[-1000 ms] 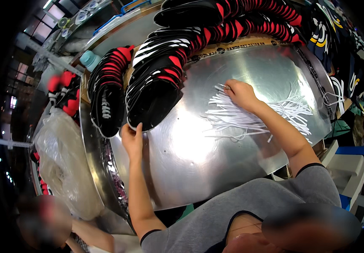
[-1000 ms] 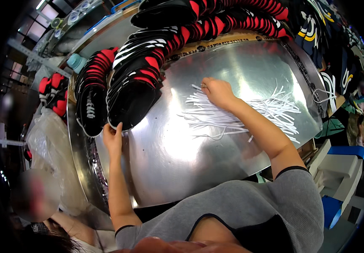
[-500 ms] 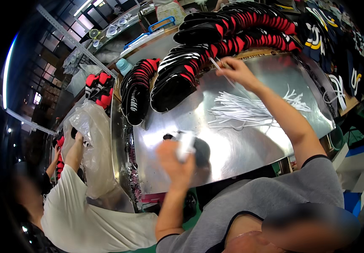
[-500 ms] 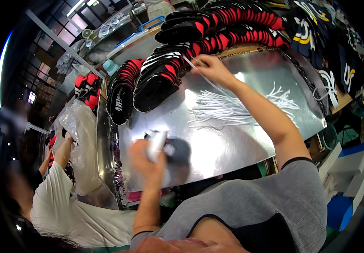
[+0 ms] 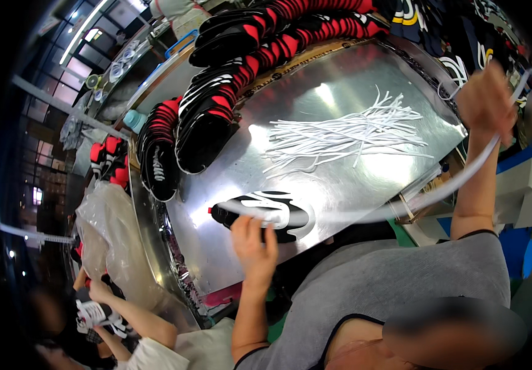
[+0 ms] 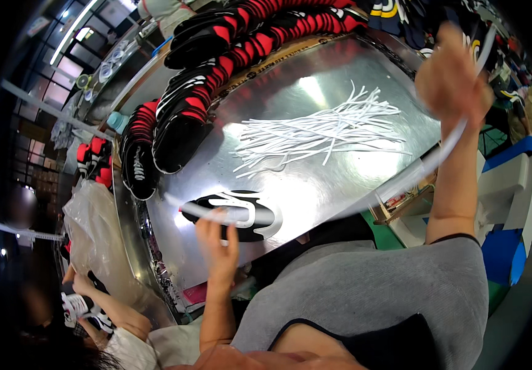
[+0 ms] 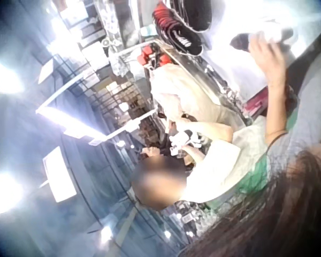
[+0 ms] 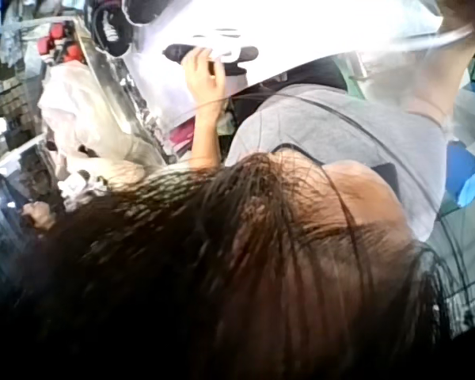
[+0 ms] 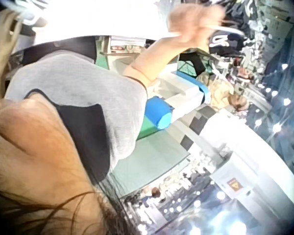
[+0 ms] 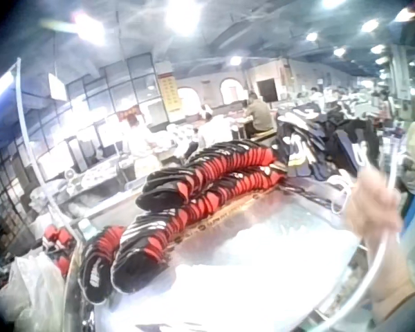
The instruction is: The person threads laces through the eyelets of black and white shoes by hand and places each finished shoe onto a large stack.
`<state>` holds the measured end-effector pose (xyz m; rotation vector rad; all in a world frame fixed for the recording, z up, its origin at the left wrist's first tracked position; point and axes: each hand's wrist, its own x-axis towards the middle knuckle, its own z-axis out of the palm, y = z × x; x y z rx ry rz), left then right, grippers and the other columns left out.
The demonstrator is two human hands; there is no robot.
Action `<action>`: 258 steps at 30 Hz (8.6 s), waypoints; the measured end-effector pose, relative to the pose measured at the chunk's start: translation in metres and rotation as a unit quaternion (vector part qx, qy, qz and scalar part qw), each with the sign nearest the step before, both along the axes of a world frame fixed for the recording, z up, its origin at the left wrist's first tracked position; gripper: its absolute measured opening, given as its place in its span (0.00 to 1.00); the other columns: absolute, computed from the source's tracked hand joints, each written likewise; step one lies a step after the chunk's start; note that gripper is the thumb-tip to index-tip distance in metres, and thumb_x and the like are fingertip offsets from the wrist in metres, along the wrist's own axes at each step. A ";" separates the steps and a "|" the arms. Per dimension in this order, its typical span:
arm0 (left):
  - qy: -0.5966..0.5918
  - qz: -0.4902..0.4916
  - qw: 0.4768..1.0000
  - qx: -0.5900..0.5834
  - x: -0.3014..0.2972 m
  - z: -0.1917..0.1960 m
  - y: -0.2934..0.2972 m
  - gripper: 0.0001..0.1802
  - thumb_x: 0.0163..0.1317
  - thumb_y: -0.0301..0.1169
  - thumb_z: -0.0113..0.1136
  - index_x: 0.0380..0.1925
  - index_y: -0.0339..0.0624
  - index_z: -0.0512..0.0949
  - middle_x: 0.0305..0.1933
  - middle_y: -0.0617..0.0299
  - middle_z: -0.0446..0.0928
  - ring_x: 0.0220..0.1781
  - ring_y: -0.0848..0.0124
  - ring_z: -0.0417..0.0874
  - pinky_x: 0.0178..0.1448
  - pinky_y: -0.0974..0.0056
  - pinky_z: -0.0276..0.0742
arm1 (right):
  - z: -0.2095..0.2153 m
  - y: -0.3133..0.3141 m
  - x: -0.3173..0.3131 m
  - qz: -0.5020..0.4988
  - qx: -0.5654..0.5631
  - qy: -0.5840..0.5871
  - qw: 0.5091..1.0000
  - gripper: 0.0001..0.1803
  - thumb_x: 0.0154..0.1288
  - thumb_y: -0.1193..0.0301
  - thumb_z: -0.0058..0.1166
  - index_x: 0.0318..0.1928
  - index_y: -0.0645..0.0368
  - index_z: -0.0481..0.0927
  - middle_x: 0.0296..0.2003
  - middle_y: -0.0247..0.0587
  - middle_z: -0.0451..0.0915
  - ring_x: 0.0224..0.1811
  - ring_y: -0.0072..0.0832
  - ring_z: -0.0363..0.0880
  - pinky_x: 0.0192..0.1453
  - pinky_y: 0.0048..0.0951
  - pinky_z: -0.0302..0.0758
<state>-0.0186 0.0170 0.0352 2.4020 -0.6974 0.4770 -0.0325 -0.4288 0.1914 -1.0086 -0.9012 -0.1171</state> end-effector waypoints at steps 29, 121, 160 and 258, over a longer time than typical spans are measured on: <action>0.096 0.004 0.987 0.130 0.064 -0.028 0.054 0.19 0.61 0.44 0.61 0.33 0.34 0.76 0.30 0.50 0.76 0.31 0.49 0.80 0.36 0.50 0.76 | -0.233 0.247 0.087 -0.062 -0.232 0.359 0.902 0.02 0.67 0.74 0.54 0.37 0.56 0.74 0.27 0.28 0.76 0.21 0.10 0.65 0.22 0.15 0.56; 0.266 0.179 0.775 -0.545 0.048 -0.049 0.085 0.13 0.67 0.33 0.62 0.44 0.34 0.82 0.41 0.66 0.84 0.44 0.79 0.83 0.47 0.70 0.79 | -0.151 0.320 0.143 -0.130 -0.496 0.191 0.837 0.11 0.67 0.79 0.52 0.50 0.63 0.76 0.39 0.34 0.80 0.38 0.21 0.77 0.43 0.22 0.72; -0.041 0.220 0.971 0.079 0.044 0.019 0.060 0.13 0.57 0.25 0.58 0.43 0.43 0.82 0.36 0.59 0.82 0.30 0.56 0.83 0.33 0.58 0.78 | -0.167 0.345 0.128 0.025 -0.302 0.326 0.896 0.12 0.66 0.62 0.61 0.33 0.58 0.82 0.22 0.23 0.72 0.23 0.12 0.67 0.24 0.17 0.64; 0.236 0.024 0.971 0.000 0.049 -0.022 0.038 0.09 0.60 0.25 0.61 0.41 0.36 0.80 0.37 0.50 0.81 0.37 0.52 0.82 0.40 0.56 0.75 | -0.219 0.309 0.081 -0.213 -0.513 -0.015 0.831 0.16 0.59 0.77 0.54 0.45 0.64 0.64 0.27 0.49 0.80 0.30 0.47 0.82 0.29 0.43 0.76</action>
